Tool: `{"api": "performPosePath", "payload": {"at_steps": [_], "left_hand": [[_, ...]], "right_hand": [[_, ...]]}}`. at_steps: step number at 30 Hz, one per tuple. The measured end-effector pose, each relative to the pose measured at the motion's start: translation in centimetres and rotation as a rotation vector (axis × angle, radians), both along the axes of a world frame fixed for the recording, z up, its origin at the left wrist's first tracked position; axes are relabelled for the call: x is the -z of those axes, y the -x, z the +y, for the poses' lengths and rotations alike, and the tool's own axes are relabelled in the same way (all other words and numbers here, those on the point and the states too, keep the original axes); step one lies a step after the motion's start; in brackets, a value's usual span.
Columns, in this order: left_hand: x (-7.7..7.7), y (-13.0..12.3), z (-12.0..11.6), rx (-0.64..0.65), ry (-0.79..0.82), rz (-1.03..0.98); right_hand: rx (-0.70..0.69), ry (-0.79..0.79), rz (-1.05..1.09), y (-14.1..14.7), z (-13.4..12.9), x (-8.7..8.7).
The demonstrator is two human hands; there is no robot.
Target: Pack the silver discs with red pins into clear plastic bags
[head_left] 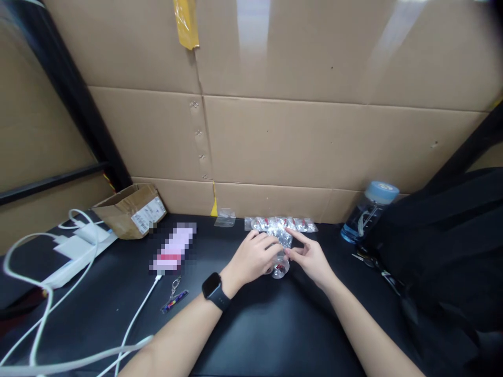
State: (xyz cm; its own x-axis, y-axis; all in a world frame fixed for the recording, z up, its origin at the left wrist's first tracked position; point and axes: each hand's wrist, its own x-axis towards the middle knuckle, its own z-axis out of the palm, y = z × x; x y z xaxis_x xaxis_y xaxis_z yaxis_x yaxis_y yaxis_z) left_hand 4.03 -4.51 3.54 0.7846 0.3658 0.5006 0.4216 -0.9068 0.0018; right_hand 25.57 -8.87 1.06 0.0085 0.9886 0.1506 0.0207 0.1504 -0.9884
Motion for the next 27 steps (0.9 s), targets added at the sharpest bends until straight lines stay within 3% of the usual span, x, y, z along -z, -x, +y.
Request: {"api": "performPosePath", "payload": {"at_steps": [4,9,12,18,21,27], "left_hand": [[1.6,-0.6,0.2,-0.041,-0.095,0.003],[2.1,-0.5,1.2,-0.109,-0.117,-0.012],[1.7,1.1,2.9,-0.273,-0.129,-0.098],[1.3,6.7,6.9,-0.734,-0.158,-0.213],[2.7,7.9,8.2,-0.823,-0.086,-0.186],[6.0,7.6,9.6,-0.818,0.198,-0.017]], "right_hand": [[-0.065,0.051,0.02,0.1,0.0,0.0],[0.111,0.041,-0.005,-0.2,0.3,-0.1],[0.177,0.039,-0.024,-0.4,0.3,-0.2],[0.17,0.048,-0.025,-0.4,0.3,0.1],[0.151,0.048,-0.032,-0.3,0.3,0.4],[0.105,0.055,-0.054,-0.5,0.3,0.6]]}}
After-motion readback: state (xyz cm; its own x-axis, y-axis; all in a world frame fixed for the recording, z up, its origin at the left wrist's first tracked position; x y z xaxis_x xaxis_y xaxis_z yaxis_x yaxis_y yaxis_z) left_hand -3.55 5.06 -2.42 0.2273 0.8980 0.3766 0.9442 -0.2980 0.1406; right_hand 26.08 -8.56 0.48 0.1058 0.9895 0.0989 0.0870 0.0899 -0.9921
